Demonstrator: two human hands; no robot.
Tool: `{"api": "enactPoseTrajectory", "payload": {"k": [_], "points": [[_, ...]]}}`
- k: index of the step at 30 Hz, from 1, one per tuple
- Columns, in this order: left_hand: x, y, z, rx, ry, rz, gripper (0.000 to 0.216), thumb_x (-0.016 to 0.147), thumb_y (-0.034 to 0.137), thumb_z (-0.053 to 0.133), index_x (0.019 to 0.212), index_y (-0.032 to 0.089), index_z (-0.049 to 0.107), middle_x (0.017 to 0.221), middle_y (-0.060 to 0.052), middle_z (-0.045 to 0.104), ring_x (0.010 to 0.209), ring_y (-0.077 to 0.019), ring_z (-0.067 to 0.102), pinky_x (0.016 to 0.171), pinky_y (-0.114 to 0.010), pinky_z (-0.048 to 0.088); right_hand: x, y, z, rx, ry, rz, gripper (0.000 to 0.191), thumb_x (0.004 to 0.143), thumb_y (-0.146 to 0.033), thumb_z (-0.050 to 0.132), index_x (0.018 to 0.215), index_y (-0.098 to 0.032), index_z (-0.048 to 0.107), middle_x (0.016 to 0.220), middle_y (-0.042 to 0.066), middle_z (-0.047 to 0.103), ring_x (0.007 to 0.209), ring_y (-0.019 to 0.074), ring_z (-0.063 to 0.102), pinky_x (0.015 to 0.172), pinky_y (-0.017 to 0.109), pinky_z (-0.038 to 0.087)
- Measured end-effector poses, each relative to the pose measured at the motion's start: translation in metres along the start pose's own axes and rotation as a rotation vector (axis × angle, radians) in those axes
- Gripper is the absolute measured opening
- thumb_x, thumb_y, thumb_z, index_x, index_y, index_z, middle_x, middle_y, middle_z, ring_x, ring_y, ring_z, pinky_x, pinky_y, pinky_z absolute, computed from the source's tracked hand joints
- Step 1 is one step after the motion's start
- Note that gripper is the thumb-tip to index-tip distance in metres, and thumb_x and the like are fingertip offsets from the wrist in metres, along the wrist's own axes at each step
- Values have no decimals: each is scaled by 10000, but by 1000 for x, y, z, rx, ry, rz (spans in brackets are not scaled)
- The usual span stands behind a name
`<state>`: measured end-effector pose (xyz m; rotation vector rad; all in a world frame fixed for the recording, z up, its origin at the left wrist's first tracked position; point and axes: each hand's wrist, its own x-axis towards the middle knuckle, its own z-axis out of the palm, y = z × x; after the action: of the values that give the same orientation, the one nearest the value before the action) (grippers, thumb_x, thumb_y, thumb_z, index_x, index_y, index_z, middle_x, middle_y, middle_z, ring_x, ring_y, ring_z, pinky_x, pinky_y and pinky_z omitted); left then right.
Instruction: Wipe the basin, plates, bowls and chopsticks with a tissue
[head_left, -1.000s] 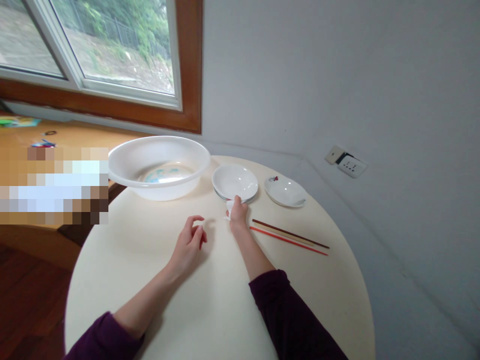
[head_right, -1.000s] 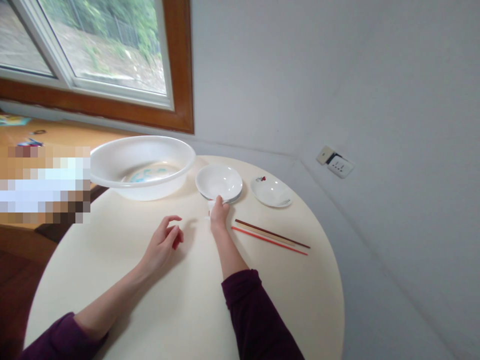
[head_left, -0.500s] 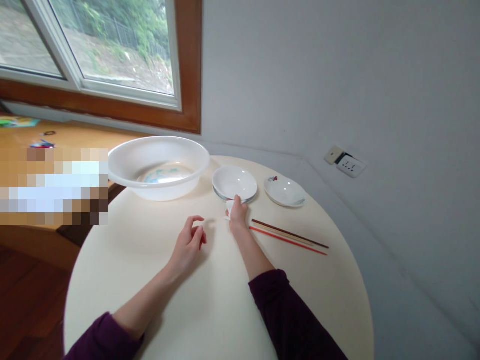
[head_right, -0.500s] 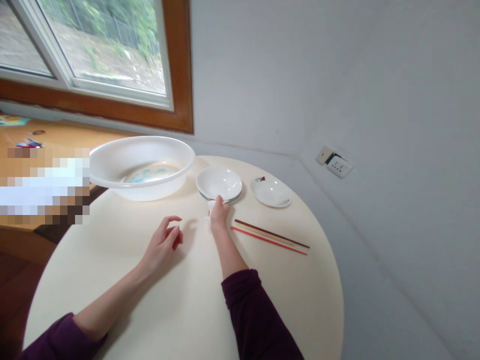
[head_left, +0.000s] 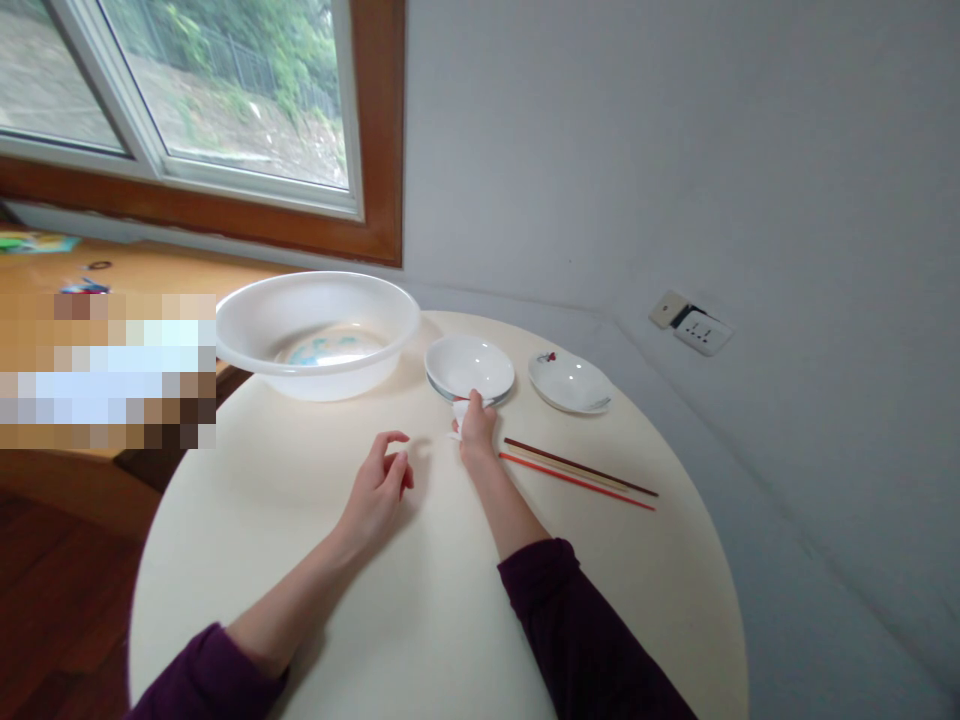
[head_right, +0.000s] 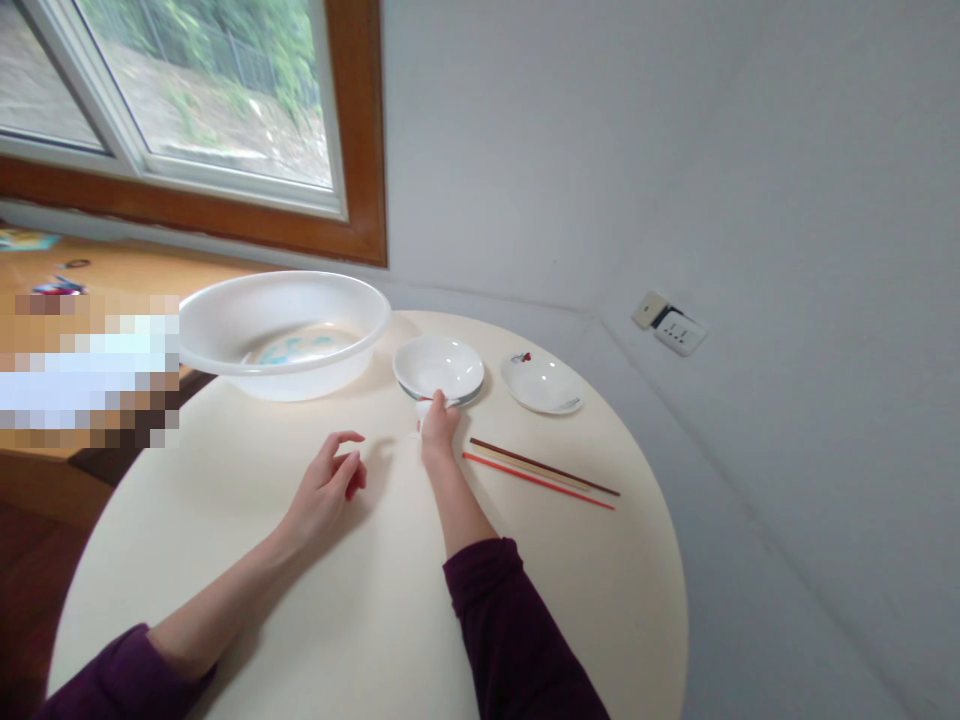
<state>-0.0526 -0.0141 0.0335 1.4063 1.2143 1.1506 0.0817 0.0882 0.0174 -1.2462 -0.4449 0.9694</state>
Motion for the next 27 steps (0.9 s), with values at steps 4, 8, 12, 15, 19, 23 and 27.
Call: {"api": "enactPoseTrajectory", "payload": {"k": [4, 8, 12, 15, 19, 23, 27], "points": [[0, 1, 0, 2, -4, 2, 275, 818, 400, 405, 998, 192, 426, 514, 66, 475, 451, -101, 394, 463, -209, 318, 0, 0, 0, 4, 3, -7, 224, 794, -287, 457, 614, -164, 511, 479, -29, 510, 355, 91, 420, 315, 194, 307], [-1, 1, -1, 4, -2, 4, 276, 821, 398, 405, 1002, 191, 426, 513, 65, 473, 454, -101, 396, 468, -211, 319, 0, 1, -1, 8, 3, -13, 222, 797, -290, 455, 619, -168, 507, 475, -30, 510, 361, 95, 432, 319, 193, 311], [-1, 1, -1, -8, -4, -5, 278, 820, 406, 410, 1002, 196, 422, 516, 66, 474, 455, -104, 400, 464, -212, 316, -1, 2, -1, 6, -2, -16, 231, 807, -297, 446, 631, -167, 518, 466, -28, 512, 362, 96, 436, 324, 189, 318], [0, 0, -1, -13, -5, -9, 280, 818, 408, 414, 1007, 202, 421, 518, 66, 480, 460, -107, 409, 468, -213, 318, -1, 2, -1, 0, -7, -19, 243, 813, -304, 446, 627, -167, 522, 461, -24, 513, 362, 96, 437, 322, 186, 314], [0, -1, -1, -16, 1, -6, 277, 811, 403, 426, 998, 197, 429, 506, 70, 476, 452, -106, 414, 473, -216, 322, 0, 3, -1, -12, -4, -30, 258, 819, -306, 443, 614, -170, 523, 453, -24, 509, 359, 97, 435, 318, 185, 312], [0, -2, -1, -16, 0, 0, 269, 819, 395, 416, 999, 196, 428, 517, 65, 479, 464, -108, 427, 470, -217, 330, -1, 3, -1, -19, 1, -32, 273, 823, -308, 440, 598, -173, 517, 454, -22, 509, 367, 100, 443, 322, 188, 319], [0, 0, -1, -3, -5, 0, 272, 820, 393, 406, 1006, 196, 424, 521, 63, 483, 471, -108, 425, 472, -217, 333, -2, 3, -1, -23, 10, -33, 275, 828, -312, 439, 600, -177, 513, 455, -26, 507, 369, 101, 443, 324, 190, 320]]}}
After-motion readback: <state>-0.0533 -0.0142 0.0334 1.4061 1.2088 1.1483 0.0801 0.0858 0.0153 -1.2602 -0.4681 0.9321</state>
